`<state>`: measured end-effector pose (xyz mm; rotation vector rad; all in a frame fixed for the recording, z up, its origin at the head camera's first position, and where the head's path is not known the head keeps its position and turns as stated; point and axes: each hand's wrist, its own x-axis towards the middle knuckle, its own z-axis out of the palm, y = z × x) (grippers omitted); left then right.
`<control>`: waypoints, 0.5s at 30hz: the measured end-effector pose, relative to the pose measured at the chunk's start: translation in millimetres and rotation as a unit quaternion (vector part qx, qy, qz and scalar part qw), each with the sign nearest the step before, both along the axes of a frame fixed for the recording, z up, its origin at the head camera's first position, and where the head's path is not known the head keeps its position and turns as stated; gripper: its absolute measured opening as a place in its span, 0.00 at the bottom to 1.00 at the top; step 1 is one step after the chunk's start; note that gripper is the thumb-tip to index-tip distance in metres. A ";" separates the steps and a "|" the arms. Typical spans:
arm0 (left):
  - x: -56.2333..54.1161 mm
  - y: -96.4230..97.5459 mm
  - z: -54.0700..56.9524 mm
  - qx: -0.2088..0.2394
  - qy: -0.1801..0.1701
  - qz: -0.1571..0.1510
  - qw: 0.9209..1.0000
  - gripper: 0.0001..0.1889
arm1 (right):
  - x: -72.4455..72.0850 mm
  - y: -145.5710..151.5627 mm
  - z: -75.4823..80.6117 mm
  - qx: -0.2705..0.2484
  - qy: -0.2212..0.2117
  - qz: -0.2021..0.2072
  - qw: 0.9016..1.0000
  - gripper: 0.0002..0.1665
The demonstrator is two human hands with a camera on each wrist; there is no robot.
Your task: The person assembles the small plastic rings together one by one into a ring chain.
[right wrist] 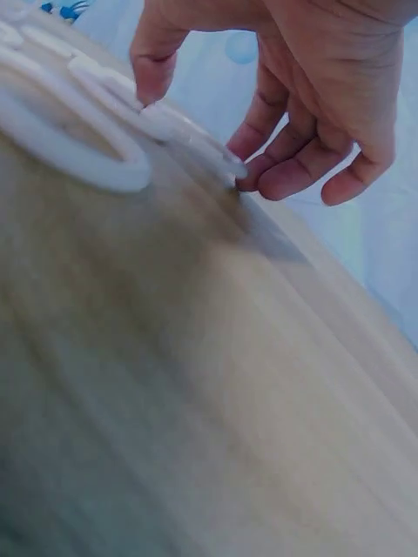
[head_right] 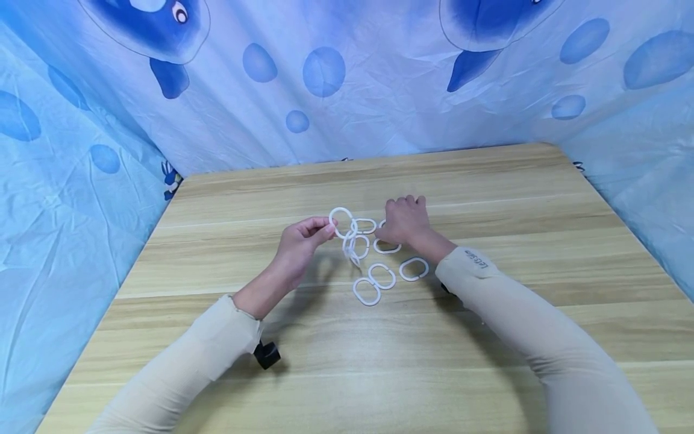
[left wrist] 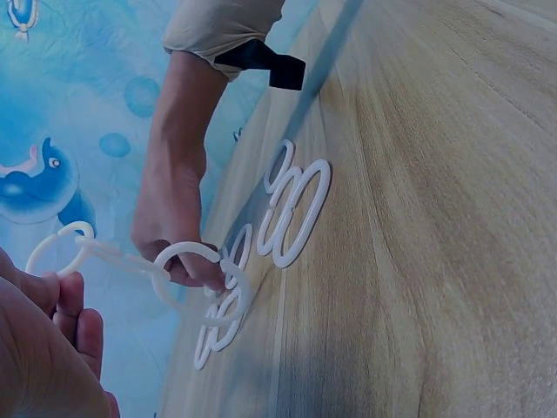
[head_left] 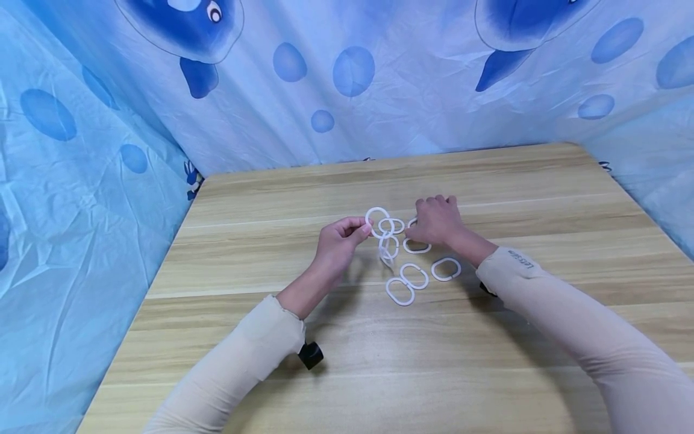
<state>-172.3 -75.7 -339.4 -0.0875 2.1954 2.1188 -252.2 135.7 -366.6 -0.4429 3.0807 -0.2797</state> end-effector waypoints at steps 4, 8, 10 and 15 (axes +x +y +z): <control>-1.6 -0.1 -0.7 -0.002 0.004 -0.003 1.000 0.11 | -3.3 6.4 5.0 -0.048 0.004 0.005 0.999 0.21; -2.5 -0.3 -1.8 -0.007 0.006 -0.004 1.000 0.11 | -2.9 13.4 15.8 -0.155 0.009 0.002 0.988 0.18; -2.4 -0.3 -2.1 -0.008 0.005 -0.002 1.000 0.11 | -2.4 16.6 20.4 -0.209 0.010 0.002 0.978 0.17; -2.4 -0.4 -2.7 -0.004 0.003 -0.003 1.000 0.11 | -1.9 21.7 27.0 -0.286 0.017 -0.009 0.958 0.16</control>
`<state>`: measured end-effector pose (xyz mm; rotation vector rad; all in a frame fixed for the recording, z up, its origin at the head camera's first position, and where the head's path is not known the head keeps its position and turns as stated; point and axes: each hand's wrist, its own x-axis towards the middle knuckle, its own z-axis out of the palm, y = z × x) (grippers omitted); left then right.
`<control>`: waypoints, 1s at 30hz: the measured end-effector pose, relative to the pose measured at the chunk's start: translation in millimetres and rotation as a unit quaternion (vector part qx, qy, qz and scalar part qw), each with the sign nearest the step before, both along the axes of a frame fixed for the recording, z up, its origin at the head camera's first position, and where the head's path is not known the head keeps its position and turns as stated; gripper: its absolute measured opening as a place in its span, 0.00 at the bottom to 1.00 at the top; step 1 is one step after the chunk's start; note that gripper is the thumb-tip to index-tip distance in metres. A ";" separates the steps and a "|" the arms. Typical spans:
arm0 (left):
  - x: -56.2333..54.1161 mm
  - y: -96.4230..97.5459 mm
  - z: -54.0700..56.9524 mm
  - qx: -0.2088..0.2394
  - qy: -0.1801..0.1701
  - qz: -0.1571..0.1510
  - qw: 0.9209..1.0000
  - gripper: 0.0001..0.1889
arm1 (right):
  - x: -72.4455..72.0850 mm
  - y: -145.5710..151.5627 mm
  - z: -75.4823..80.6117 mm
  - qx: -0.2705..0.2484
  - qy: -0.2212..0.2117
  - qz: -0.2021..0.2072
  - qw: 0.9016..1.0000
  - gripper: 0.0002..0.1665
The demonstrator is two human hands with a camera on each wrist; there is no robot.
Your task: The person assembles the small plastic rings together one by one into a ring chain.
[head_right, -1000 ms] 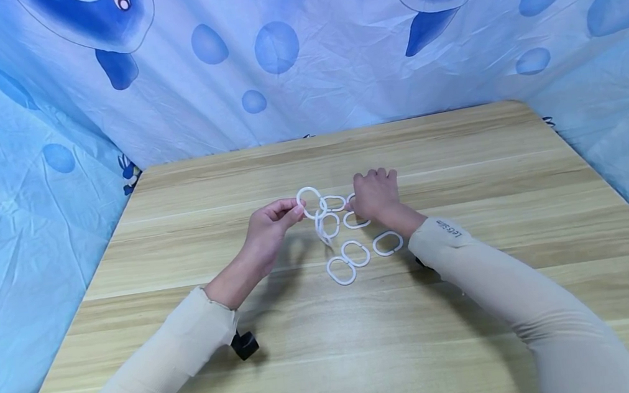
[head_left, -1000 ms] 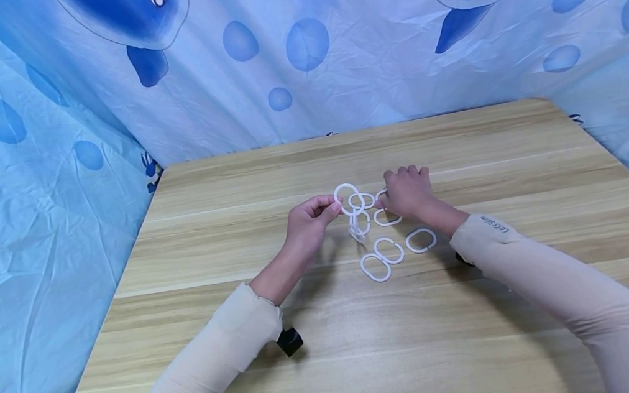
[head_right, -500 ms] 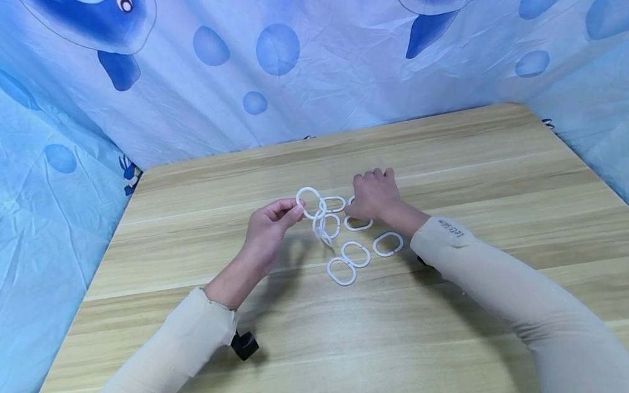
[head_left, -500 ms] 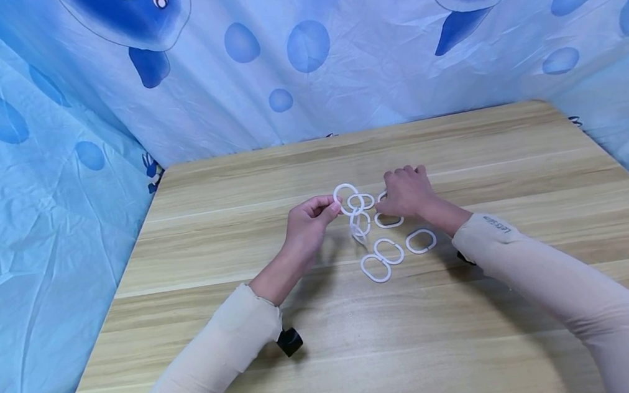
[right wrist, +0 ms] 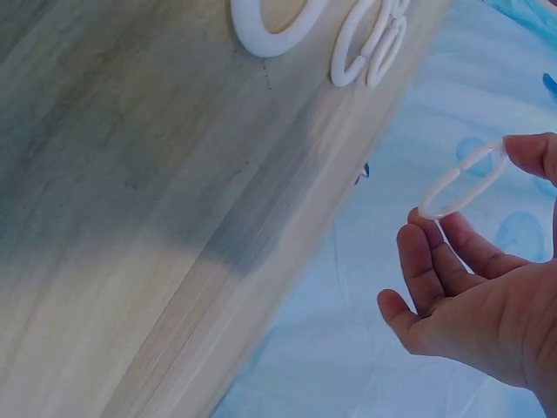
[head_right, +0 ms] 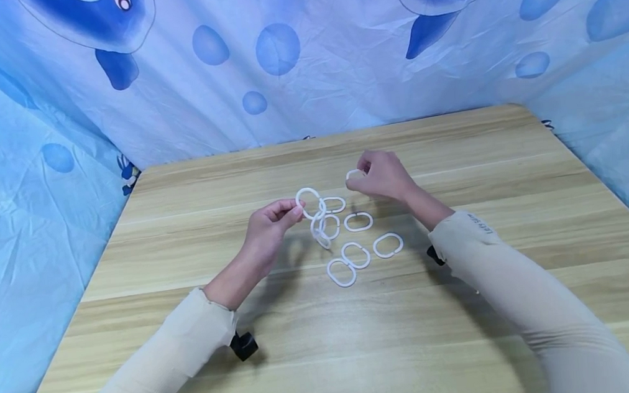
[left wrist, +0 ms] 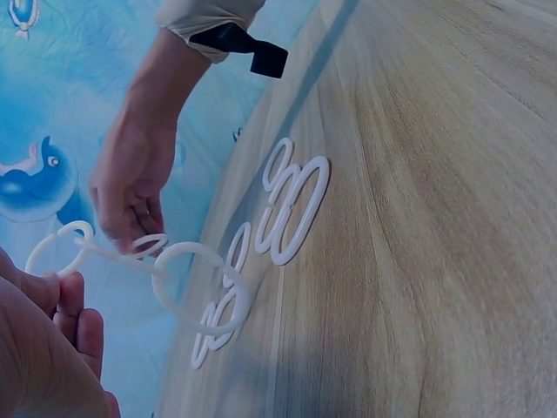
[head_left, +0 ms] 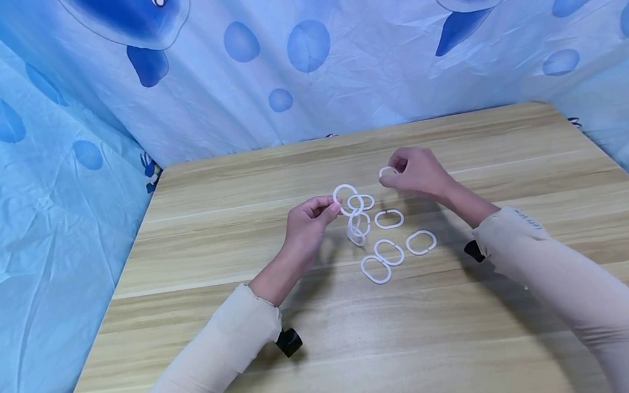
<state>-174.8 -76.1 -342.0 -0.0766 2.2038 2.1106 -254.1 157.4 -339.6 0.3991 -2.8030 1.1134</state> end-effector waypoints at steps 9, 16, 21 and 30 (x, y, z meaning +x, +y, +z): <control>1.0 1.3 0.8 -0.001 0.000 0.000 1.000 0.12 | 7.9 1.9 5.6 -0.064 0.008 -0.015 0.998 0.18; 1.3 2.6 1.9 -0.001 0.003 -0.001 1.000 0.11 | 13.3 3.1 11.8 -0.124 -0.019 -0.022 0.992 0.20; 1.6 3.2 1.9 0.002 0.007 -0.003 1.000 0.11 | 17.0 1.9 14.4 -0.157 -0.020 -0.022 0.987 0.20; 1.8 4.5 1.8 0.005 0.009 -0.004 1.000 0.11 | 26.3 -6.4 17.2 -0.222 -0.002 -0.008 0.975 0.18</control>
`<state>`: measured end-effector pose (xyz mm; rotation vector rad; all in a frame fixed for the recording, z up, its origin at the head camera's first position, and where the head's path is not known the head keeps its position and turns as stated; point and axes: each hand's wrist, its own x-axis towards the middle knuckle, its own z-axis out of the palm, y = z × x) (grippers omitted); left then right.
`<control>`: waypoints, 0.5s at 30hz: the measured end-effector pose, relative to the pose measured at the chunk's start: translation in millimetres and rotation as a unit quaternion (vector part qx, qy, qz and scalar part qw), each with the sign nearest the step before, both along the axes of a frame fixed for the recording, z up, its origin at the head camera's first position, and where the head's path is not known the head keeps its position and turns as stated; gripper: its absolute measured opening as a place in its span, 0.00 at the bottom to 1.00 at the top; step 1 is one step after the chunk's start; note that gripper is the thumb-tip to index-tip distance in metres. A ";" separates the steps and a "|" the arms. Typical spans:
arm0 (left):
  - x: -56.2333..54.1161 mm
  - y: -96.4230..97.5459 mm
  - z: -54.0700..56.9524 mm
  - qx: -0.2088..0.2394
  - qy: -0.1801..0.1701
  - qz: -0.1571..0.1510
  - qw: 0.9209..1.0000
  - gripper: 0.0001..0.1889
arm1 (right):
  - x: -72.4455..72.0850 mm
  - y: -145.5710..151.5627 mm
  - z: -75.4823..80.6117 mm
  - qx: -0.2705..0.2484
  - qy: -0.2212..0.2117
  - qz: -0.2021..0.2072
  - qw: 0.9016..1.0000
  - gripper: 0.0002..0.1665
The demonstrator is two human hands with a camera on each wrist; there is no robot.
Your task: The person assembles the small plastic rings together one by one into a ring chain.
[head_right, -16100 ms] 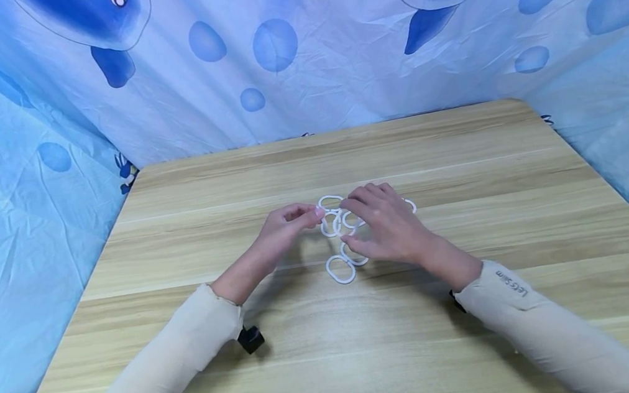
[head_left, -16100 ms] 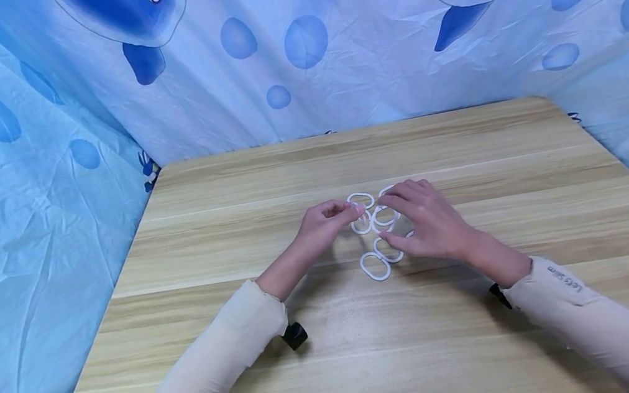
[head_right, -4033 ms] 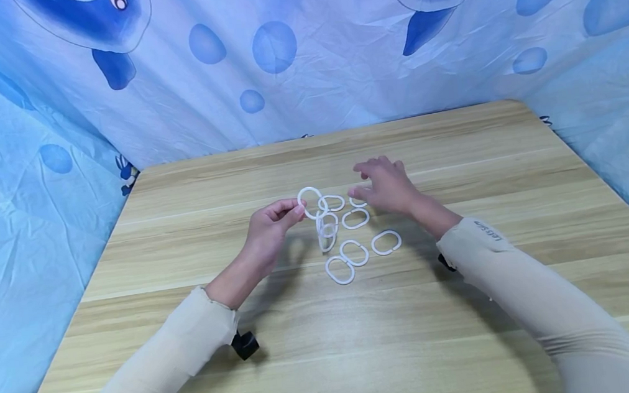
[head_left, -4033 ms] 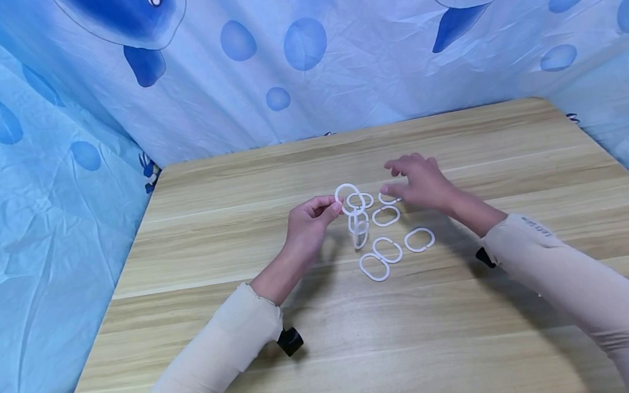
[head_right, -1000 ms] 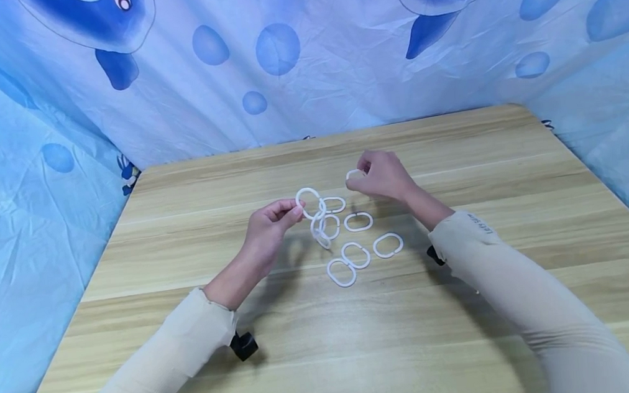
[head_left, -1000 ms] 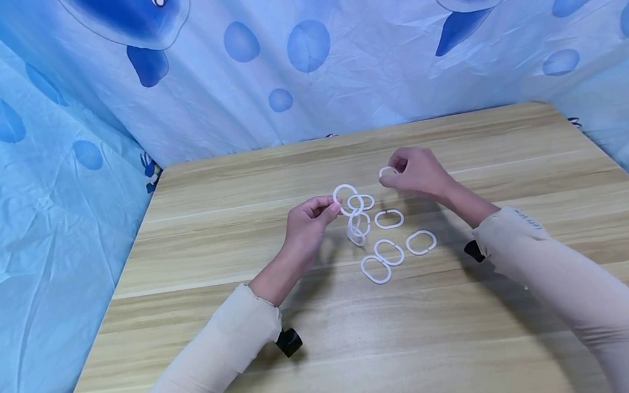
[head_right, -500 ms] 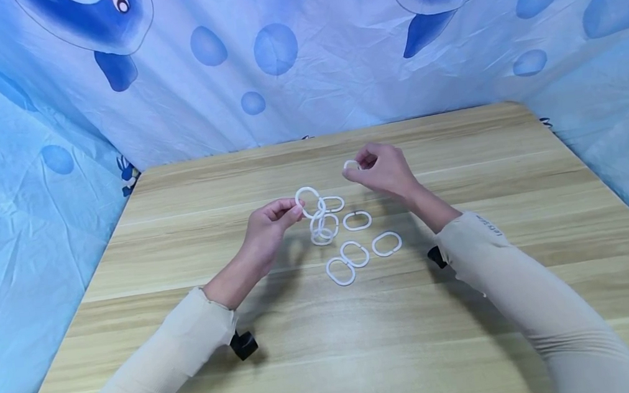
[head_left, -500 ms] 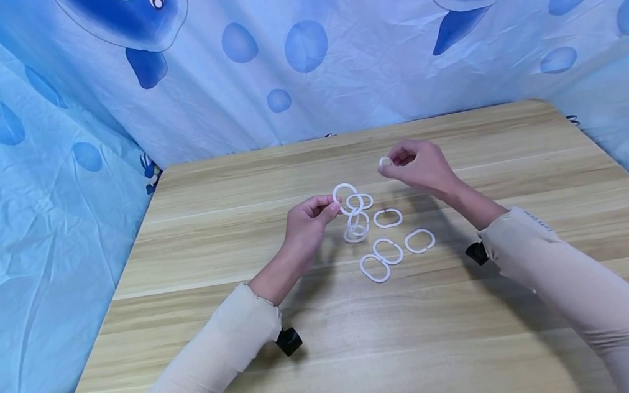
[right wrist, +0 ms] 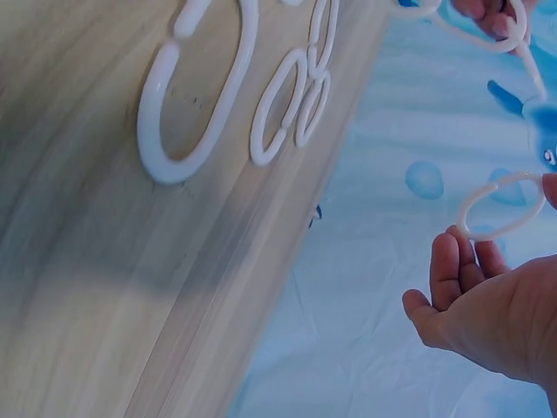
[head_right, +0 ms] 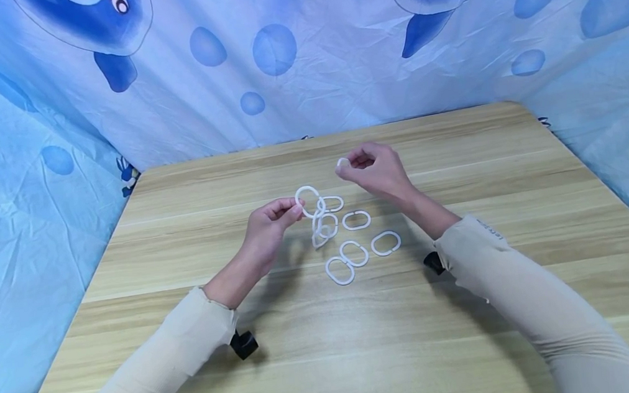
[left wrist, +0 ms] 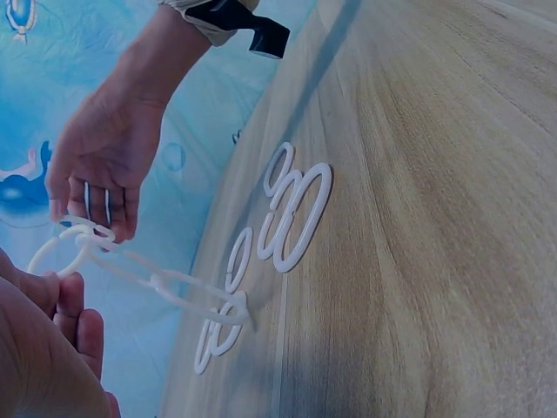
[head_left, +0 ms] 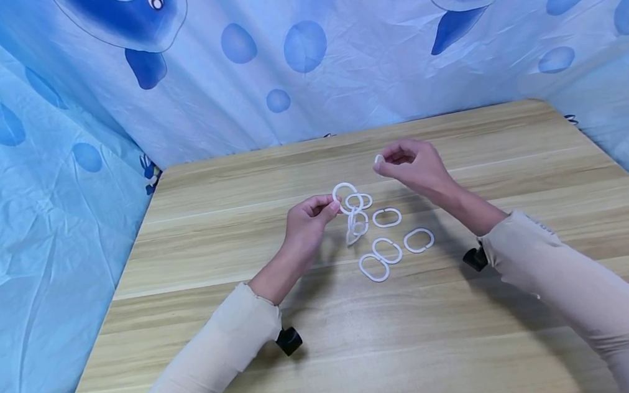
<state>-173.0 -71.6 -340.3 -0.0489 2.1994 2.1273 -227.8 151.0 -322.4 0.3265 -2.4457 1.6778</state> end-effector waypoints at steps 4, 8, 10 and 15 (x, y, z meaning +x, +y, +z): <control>-0.1 0.0 -0.1 -0.001 0.000 0.001 1.000 0.11 | 3.5 -4.8 -0.2 -0.020 0.027 0.012 0.999 0.17; 0.0 0.0 0.2 -0.004 -0.001 -0.001 1.000 0.12 | 6.9 -8.6 0.0 -0.029 0.043 0.026 0.998 0.17; 0.0 0.2 0.4 -0.004 -0.003 -0.001 1.000 0.12 | 8.3 -10.3 0.1 -0.032 0.048 0.036 0.998 0.17; -1.1 0.9 -0.4 -0.003 -0.008 -0.002 1.000 0.12 | 13.7 -15.1 -0.5 -0.042 0.051 0.065 0.996 0.16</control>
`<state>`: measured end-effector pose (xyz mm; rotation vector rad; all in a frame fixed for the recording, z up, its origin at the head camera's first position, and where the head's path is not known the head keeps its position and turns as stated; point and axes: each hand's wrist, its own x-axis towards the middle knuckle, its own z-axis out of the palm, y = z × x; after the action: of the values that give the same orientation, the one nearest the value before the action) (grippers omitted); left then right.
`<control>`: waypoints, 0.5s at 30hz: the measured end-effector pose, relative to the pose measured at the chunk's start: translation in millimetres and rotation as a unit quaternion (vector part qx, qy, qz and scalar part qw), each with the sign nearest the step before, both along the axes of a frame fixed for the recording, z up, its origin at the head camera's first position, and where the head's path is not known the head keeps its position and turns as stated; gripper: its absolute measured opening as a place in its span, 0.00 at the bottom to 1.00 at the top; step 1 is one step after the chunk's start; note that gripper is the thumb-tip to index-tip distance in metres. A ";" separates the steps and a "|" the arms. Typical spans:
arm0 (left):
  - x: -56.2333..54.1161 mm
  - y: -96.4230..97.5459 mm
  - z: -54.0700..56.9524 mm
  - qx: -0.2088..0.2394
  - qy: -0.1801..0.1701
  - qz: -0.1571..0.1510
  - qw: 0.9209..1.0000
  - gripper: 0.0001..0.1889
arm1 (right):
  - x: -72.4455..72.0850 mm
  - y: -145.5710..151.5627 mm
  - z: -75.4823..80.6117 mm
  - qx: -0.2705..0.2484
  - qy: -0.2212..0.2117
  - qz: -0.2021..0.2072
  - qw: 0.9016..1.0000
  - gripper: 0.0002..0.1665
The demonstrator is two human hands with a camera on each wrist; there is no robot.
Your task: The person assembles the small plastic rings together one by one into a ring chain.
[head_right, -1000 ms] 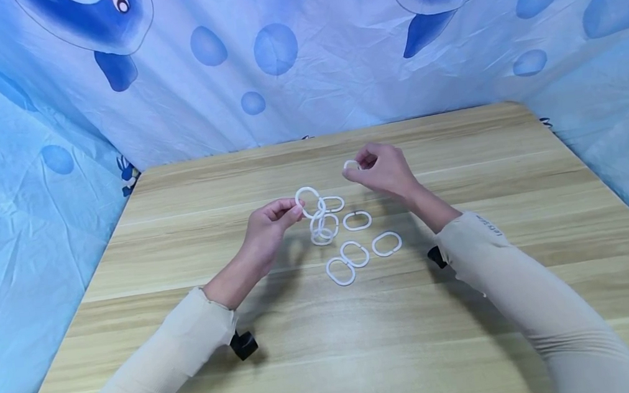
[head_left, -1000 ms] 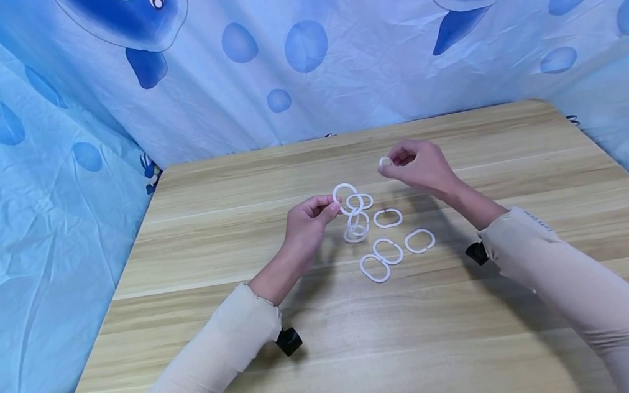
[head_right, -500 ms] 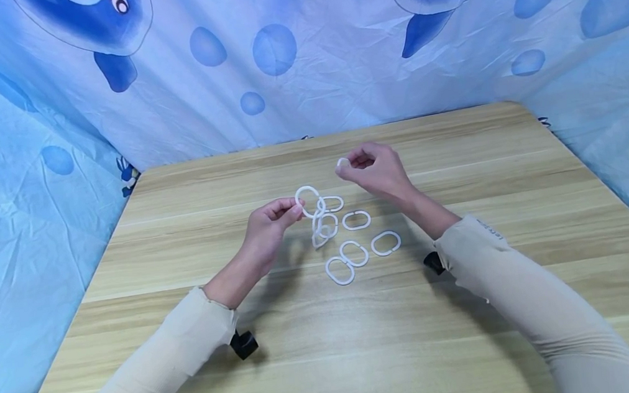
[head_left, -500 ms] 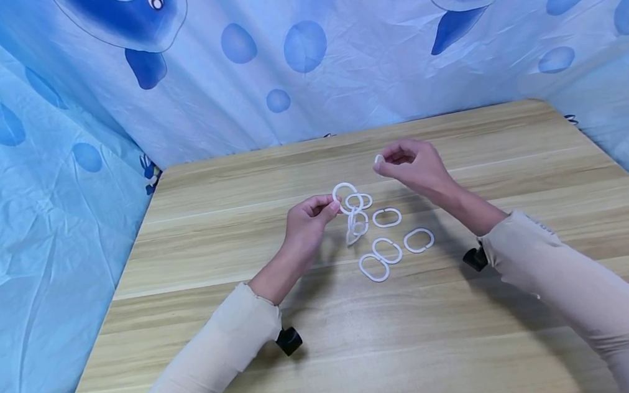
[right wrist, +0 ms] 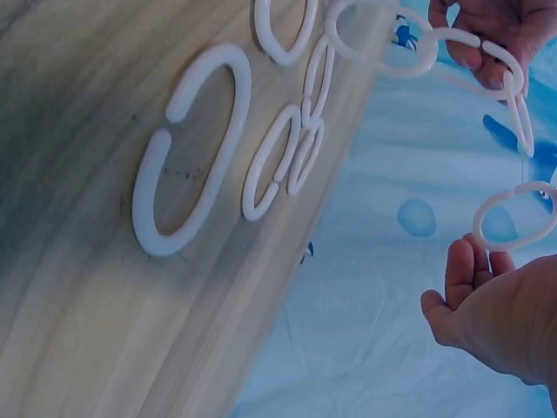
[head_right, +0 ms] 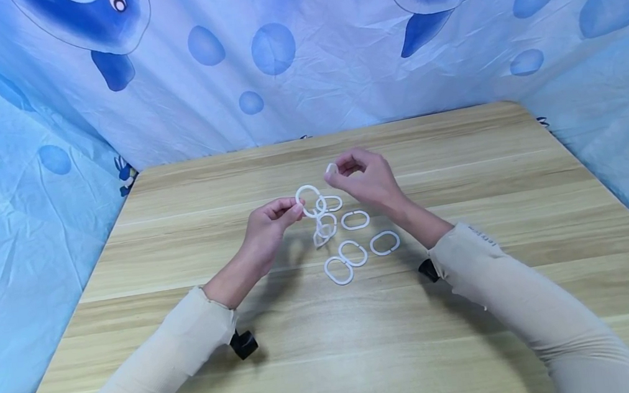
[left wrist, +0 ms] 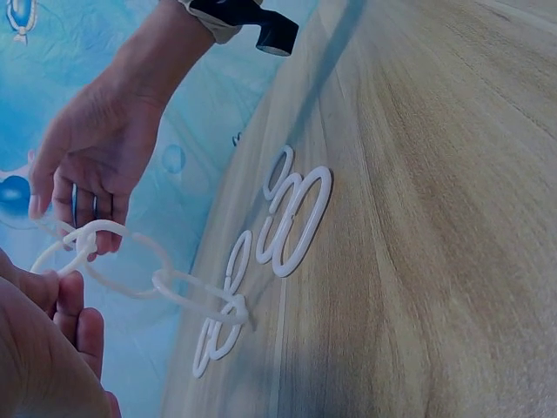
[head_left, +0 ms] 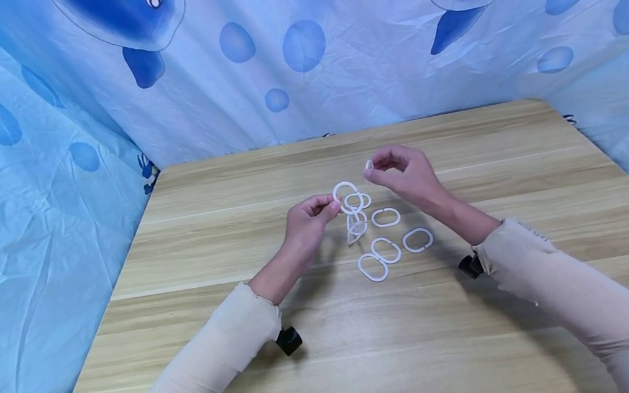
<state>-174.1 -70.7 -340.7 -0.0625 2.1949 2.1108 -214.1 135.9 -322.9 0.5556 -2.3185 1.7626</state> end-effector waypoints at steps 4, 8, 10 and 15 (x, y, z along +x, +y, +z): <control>-0.5 0.4 -0.1 0.001 -0.001 -0.001 1.000 0.13 | 3.1 -3.8 -1.2 -0.011 -0.005 0.020 1.000 0.15; -0.7 0.8 0.2 -0.003 0.000 0.000 1.000 0.12 | 3.4 -6.4 -2.8 -0.022 -0.007 0.027 0.999 0.15; -0.4 1.1 0.8 -0.003 0.001 0.001 1.000 0.11 | 3.4 -7.5 -3.7 -0.025 -0.009 0.030 0.999 0.15; -0.6 1.6 0.3 0.000 -0.001 0.002 1.000 0.09 | 4.4 -9.2 -5.9 -0.024 -0.012 0.034 0.999 0.14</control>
<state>-174.7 -69.2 -340.4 -0.0680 2.1950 2.1134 -209.7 126.7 -328.9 0.6161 -2.2922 1.8589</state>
